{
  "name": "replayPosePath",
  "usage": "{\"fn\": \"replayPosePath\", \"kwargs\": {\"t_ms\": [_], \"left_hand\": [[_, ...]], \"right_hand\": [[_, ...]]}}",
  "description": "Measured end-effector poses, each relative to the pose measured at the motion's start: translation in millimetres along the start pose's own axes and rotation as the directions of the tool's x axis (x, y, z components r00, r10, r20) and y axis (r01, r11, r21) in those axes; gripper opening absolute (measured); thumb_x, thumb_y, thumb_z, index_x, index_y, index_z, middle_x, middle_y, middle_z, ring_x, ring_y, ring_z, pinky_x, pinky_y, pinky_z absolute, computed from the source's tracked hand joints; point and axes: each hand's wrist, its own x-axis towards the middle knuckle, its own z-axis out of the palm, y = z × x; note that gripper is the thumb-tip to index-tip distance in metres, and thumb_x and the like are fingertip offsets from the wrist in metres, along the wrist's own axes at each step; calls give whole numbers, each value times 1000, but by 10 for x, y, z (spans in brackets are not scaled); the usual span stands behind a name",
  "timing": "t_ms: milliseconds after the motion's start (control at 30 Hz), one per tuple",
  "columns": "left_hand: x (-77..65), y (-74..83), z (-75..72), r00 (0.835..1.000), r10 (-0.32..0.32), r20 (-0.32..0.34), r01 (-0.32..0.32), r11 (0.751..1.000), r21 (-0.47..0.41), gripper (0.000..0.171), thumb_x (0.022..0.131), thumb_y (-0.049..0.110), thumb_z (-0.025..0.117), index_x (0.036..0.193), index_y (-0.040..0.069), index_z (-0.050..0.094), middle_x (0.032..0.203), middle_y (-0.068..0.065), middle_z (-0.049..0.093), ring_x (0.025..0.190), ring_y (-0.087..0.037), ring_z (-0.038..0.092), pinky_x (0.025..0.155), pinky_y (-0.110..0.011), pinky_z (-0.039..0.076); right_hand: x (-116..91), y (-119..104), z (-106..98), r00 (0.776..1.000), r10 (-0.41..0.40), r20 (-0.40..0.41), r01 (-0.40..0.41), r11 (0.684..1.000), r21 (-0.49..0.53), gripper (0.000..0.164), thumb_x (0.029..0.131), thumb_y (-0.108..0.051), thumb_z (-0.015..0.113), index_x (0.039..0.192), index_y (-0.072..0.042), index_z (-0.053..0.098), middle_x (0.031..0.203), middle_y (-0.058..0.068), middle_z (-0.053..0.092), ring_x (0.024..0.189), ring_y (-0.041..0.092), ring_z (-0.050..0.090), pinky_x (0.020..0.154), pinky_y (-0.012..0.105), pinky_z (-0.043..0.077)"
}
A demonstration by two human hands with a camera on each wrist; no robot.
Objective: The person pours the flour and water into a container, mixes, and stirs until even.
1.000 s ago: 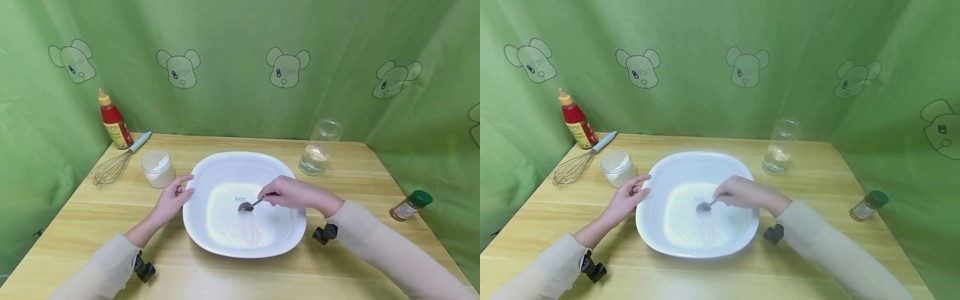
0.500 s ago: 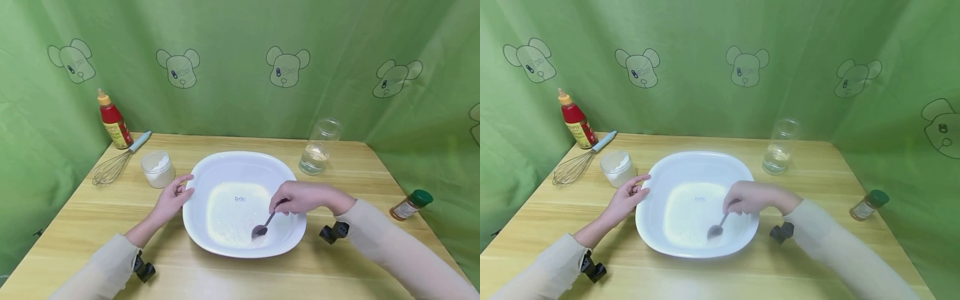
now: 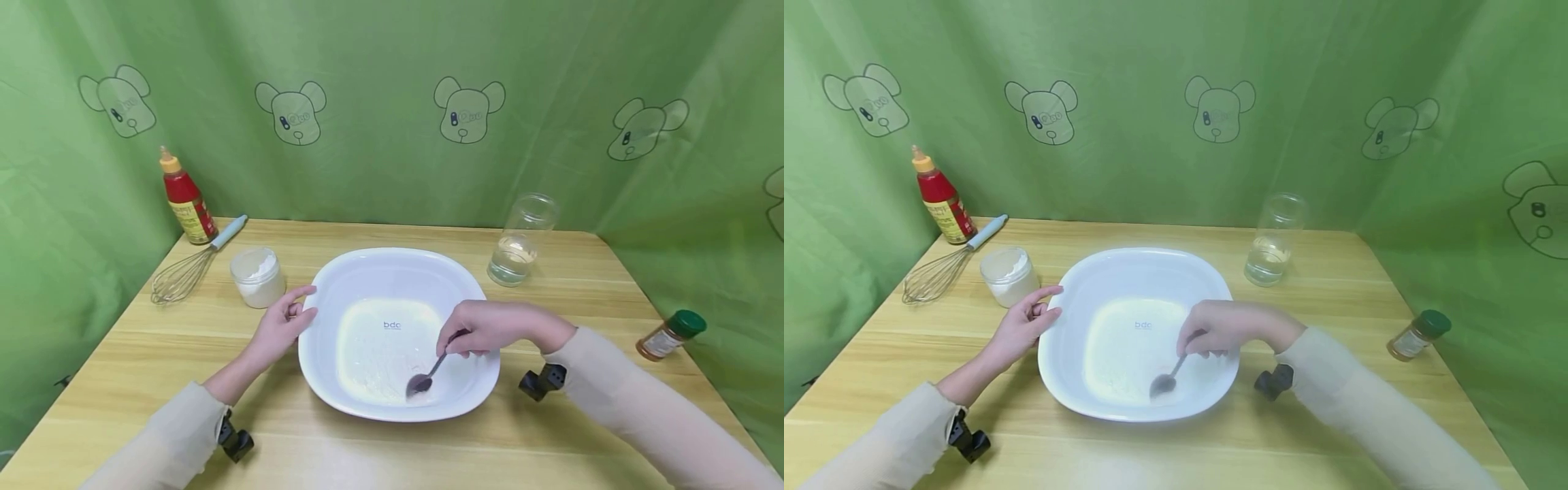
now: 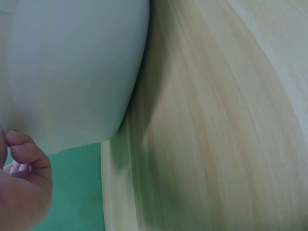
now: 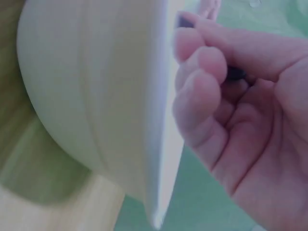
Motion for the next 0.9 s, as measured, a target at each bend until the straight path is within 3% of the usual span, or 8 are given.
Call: {"fn": "replayPosePath", "kwargs": {"t_ms": [167,233,467,733,900], "left_hand": [[0,-5,-3,1000,3,0,-3,1000,2,43,91,6,56,132,-1,43,67,-4,42,47,-8,38,41,-19,32],[-3,-5,-5,1000,4,-1,-4,1000,3,43,91,6,55,131,-1,43,67,-4,42,47,-8,38,41,-19,32],[-3,0,-4,1000,0,2,0,1000,2,43,91,6,56,132,0,43,67,-4,42,47,-8,37,41,-19,32],[2,-2,-2,1000,-4,7,4,1000,-2,43,91,6,55,132,0,43,66,-4,41,46,-8,37,41,-20,33],[2,-5,-2,1000,-8,5,8,1000,-3,42,91,5,55,131,-1,43,66,-4,41,46,-7,37,41,-19,32]], "right_hand": [[-20,54,-71,995,7,-101,-16,996,-88,17,90,0,54,94,-5,70,65,-6,55,55,3,48,48,22,43],[10,75,-66,992,11,-123,-21,997,-77,17,91,-1,53,96,-4,69,66,-5,55,54,3,47,46,21,41],[46,47,-4,1000,20,-15,-19,999,40,16,92,-6,54,96,-6,69,62,-7,53,48,3,44,43,19,38],[3,61,-90,990,44,-133,-56,995,-88,17,91,-2,52,93,-5,69,64,-5,54,53,4,46,45,20,38],[74,73,-58,991,45,-125,-51,998,-45,17,93,-4,52,98,-5,69,63,-6,53,51,4,44,44,19,36]]}}
